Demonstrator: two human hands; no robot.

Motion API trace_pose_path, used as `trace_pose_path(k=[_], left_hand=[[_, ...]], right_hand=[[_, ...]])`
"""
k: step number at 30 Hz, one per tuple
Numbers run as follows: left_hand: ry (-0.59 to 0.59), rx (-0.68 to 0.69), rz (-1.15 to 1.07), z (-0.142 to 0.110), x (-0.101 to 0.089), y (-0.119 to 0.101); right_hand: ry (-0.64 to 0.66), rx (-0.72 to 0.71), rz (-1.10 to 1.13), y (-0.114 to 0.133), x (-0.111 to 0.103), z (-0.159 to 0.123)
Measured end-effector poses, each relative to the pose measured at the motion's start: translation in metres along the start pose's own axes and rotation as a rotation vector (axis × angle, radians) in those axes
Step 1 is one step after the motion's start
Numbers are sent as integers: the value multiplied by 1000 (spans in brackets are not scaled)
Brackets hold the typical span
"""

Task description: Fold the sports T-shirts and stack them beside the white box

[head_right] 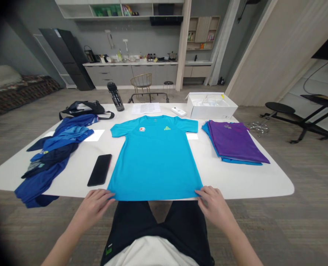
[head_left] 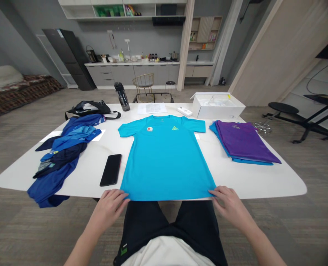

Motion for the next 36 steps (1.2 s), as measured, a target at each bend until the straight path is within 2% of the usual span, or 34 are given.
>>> trace_pose_path(k=[3,6,8,10,12,14,17,20,22,26,28,31,34,36], left_hand=[[-71,-83,-37,27,-20,5],[-139,-196,-109,86,-37,41],[-132,-323,-133,140,-37,86],[-105,-500,-99,197,-30,141],[-44,-673,-81,249,-17,195],[8,-784,-64,290,-3,242],[56,-941,-28,327,14,296],[148,-1016,-36,342,31,333],[178,-1022,-22,347,39,349],[109,-1033,-25,350,47,367],[113,-968,-180,352,50,365],[96,-841,-564,357,51,354],[-84,-818,-865,359,42,346],[-217,-844,-864,358,34,347]], right_hand=[[-51,76,36,-2,-14,22],[-62,198,124,-24,-24,74],[-18,249,134,-47,-23,126],[23,273,120,-75,-18,185],[6,316,95,-107,-9,244],[-39,382,46,-138,1,295],[-65,512,-37,-182,19,353],[-71,671,-138,-216,33,387],[-70,732,-211,-230,40,401],[-60,741,-305,-241,48,417],[-53,724,-342,-243,49,421],[-59,703,-375,-245,47,423],[-74,682,-417,-247,45,423],[-88,672,-440,-248,45,422]])
Point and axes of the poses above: each hand's wrist, its own z-axis towards the middle knuckle, its own x-axis out of the palm, y = z × x, the point moved 4 cm from there along z, towards the middle knuckle, and after that the axes turned 3 degrees about -z, right-handed, at the moved point
